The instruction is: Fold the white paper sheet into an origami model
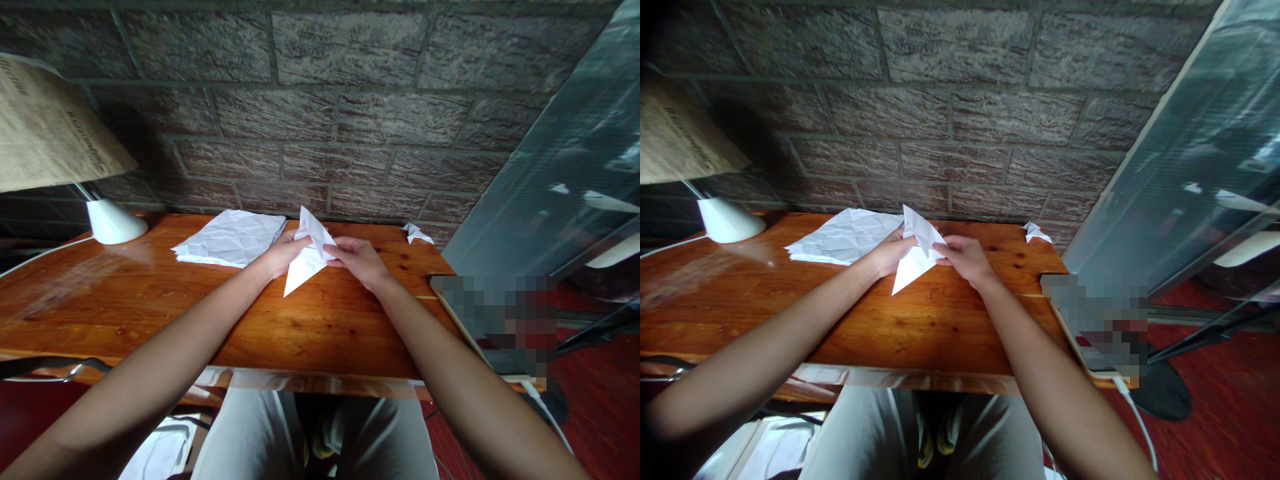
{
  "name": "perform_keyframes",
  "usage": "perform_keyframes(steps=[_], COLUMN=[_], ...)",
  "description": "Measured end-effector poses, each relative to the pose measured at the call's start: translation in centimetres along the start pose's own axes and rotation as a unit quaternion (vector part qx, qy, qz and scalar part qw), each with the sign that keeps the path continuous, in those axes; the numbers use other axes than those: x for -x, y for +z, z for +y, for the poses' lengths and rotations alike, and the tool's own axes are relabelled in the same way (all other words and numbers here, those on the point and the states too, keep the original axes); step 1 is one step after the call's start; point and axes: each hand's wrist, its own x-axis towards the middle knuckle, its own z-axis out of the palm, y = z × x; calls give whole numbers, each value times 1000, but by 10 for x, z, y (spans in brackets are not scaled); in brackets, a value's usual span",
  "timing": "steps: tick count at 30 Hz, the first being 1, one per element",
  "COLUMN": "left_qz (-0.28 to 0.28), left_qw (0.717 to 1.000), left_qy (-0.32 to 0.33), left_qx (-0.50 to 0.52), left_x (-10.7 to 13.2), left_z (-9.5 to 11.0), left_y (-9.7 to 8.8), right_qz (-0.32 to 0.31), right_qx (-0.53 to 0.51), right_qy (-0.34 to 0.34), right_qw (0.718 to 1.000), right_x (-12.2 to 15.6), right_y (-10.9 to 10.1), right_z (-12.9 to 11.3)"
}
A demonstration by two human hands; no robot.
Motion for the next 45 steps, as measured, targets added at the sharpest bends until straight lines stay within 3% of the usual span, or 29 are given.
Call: perform_keyframes(steps=[15,25,45], left_qz=[54,38,71], left_qw=[998,999,997], left_qy=[-4,-5,10], left_qx=[-26,-21,-11], left_x=[-1,4,4], left_z=[-1,9,9], left_y=[-1,0,4], right_qz=[-15,-17,-42], right_qx=[0,13,34], right_qy=[-16,-27,-38], right_qw=[1000,999,998], right_x=[0,-1,-3], right_y=[0,-2,-4], right_z=[-1,1,4])
